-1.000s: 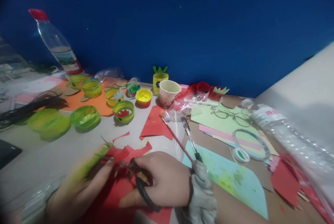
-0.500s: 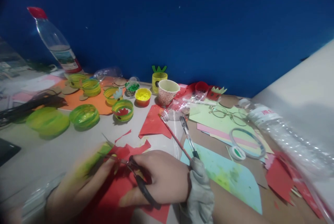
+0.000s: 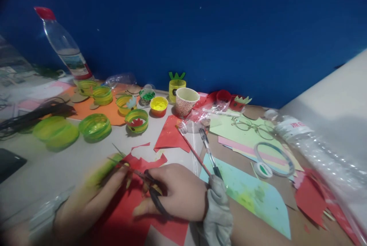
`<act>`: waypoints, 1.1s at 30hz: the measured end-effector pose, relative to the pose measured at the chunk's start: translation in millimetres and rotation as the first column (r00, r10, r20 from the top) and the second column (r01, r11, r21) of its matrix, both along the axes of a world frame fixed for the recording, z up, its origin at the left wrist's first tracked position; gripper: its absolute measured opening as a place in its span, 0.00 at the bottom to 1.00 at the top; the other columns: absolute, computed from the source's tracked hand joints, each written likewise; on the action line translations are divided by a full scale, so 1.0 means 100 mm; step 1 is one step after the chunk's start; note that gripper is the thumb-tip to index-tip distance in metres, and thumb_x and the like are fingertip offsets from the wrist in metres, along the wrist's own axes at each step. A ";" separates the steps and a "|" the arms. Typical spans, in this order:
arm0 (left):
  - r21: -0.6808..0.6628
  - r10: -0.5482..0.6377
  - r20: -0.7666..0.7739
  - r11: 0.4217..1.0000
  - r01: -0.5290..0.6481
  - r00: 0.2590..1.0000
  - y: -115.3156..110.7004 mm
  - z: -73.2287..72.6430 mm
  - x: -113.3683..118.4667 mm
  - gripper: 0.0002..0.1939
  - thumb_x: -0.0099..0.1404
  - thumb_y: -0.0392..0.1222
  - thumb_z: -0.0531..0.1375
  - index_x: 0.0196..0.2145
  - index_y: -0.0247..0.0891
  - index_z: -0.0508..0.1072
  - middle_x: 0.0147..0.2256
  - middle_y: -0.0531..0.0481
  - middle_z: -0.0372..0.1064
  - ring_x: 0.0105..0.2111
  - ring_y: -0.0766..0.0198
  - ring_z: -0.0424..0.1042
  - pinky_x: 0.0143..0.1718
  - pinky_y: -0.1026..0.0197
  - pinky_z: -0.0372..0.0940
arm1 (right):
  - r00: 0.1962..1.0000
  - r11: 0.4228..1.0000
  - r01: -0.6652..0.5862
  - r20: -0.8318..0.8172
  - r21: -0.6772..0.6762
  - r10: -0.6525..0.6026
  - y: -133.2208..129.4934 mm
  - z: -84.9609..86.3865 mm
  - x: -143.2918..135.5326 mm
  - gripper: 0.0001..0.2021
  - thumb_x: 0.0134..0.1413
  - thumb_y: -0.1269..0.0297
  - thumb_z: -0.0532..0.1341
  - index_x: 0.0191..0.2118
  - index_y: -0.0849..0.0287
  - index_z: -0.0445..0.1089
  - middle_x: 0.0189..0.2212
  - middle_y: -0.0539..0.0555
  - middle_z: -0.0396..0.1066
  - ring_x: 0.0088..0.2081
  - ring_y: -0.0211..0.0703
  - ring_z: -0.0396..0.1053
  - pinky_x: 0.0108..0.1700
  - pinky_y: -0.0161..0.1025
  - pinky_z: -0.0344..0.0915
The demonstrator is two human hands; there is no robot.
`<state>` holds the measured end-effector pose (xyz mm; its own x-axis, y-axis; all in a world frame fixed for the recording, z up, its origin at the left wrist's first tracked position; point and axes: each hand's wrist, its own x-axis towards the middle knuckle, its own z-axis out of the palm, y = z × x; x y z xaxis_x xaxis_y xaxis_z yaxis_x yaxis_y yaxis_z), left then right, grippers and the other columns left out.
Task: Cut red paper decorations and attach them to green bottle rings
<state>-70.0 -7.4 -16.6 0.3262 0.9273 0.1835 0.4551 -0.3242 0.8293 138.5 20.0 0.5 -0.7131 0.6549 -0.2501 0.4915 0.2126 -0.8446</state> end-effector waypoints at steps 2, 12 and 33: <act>-0.013 0.004 0.016 1.000 -0.003 1.000 0.00 0.01 0.01 0.09 0.72 0.38 0.48 0.34 0.42 0.65 0.31 0.55 0.67 0.32 0.69 0.67 0.36 0.67 0.62 | 1.000 1.000 0.023 -0.004 -0.009 -0.023 0.00 -0.01 -0.01 0.30 0.45 0.30 0.57 0.27 0.59 0.63 0.21 0.45 0.60 0.24 0.34 0.55 0.27 0.32 0.52; -0.069 -0.003 0.068 0.998 0.007 0.998 0.02 0.04 0.02 0.12 0.73 0.40 0.47 0.32 0.42 0.65 0.30 0.56 0.67 0.33 0.68 0.68 0.35 0.67 0.62 | 0.998 0.998 0.055 0.006 -0.021 -0.055 -0.02 -0.02 -0.01 0.26 0.48 0.36 0.60 0.27 0.59 0.64 0.21 0.44 0.60 0.24 0.34 0.55 0.26 0.31 0.51; -0.075 0.061 0.127 0.996 -0.052 0.990 -0.04 0.07 0.12 0.13 0.72 0.39 0.49 0.30 0.42 0.67 0.29 0.55 0.71 0.30 0.66 0.69 0.35 0.65 0.65 | 1.000 0.995 0.017 -0.016 -0.096 -0.019 0.00 -0.02 -0.01 0.31 0.45 0.30 0.56 0.27 0.59 0.61 0.20 0.45 0.60 0.23 0.35 0.54 0.27 0.32 0.52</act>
<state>-57.8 -11.9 -10.0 0.2511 0.9558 0.1533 0.3587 -0.2389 0.9024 137.1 19.6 -1.5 -0.7060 0.6415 -0.2999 0.4798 0.1218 -0.8689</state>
